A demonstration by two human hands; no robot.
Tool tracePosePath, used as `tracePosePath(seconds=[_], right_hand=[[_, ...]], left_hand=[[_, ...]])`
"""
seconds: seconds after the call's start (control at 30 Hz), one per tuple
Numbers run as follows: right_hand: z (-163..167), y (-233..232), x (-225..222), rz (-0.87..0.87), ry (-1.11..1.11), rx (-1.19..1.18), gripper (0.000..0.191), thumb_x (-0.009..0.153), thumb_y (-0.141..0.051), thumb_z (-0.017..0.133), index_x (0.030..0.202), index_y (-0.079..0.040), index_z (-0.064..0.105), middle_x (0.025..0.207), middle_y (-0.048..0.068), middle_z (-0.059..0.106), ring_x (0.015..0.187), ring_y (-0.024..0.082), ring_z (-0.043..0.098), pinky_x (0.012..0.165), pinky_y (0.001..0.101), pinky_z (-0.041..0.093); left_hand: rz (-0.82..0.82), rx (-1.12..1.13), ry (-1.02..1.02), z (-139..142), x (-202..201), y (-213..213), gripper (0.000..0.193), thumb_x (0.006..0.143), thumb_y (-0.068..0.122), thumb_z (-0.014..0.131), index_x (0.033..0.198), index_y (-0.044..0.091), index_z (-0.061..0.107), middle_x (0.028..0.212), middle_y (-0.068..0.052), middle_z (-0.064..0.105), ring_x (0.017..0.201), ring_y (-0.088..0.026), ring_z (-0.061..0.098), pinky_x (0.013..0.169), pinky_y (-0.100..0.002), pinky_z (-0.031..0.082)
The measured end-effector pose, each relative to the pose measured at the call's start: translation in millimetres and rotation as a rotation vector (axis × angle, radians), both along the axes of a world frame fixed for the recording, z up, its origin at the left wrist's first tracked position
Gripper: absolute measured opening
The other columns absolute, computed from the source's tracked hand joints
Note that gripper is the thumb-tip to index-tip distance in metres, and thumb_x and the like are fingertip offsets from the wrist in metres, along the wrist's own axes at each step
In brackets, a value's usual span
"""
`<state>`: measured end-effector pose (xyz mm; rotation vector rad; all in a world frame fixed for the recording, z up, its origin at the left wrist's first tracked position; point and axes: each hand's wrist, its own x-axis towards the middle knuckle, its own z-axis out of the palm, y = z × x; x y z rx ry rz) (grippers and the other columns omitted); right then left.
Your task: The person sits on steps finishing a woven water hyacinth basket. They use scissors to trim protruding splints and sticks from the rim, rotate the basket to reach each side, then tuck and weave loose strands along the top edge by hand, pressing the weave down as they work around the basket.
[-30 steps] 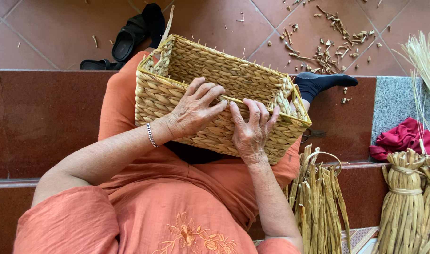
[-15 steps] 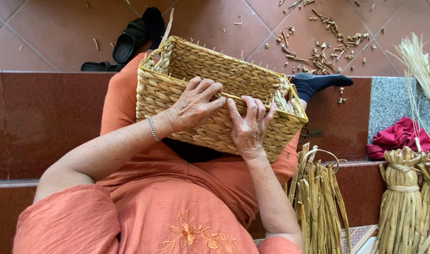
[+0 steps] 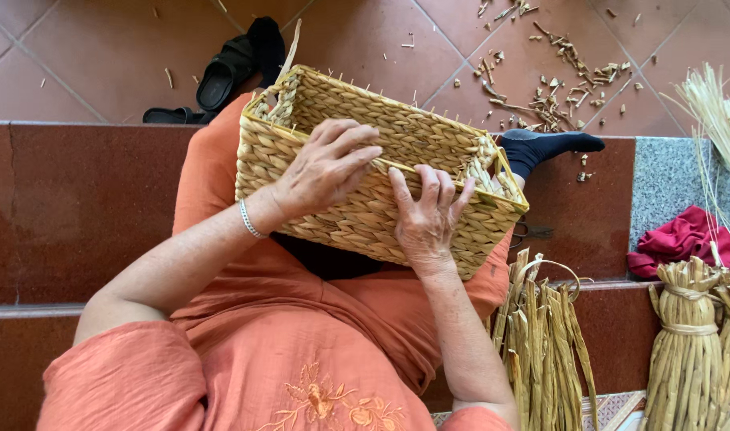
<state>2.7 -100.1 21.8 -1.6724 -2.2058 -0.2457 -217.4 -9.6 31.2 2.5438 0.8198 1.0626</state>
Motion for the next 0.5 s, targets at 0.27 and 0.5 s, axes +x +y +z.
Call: tracePosePath(seconds=[0.27, 0.5], right_hand=[[9, 6, -7, 0.0, -0.004, -0.011, 0.044, 0.091, -0.004, 0.066, 0.131, -0.023, 0.07, 0.127, 0.012, 0.053, 0.127, 0.033, 0.049, 0.119, 0.0741, 0.019], [17, 2, -18, 0.016, 0.174, 0.03, 0.046, 0.09, -0.003, 0.064, 0.135, -0.015, 0.066, 0.144, 0.011, 0.054, 0.138, 0.031, 0.049, 0.12, 0.0683, 0.015]], left_hand=[[-0.101, 0.08, 0.197, 16, -13, 15, 0.035, 0.08, 0.009, 0.072, 0.114, 0.003, 0.065, 0.119, -0.01, 0.059, 0.114, -0.029, 0.054, 0.106, -0.047, 0.042], [-0.045, 0.029, 0.122, 9, -14, 4, 0.038, 0.081, 0.005, 0.069, 0.119, 0.0, 0.066, 0.116, -0.013, 0.058, 0.114, -0.031, 0.055, 0.103, -0.045, 0.045]])
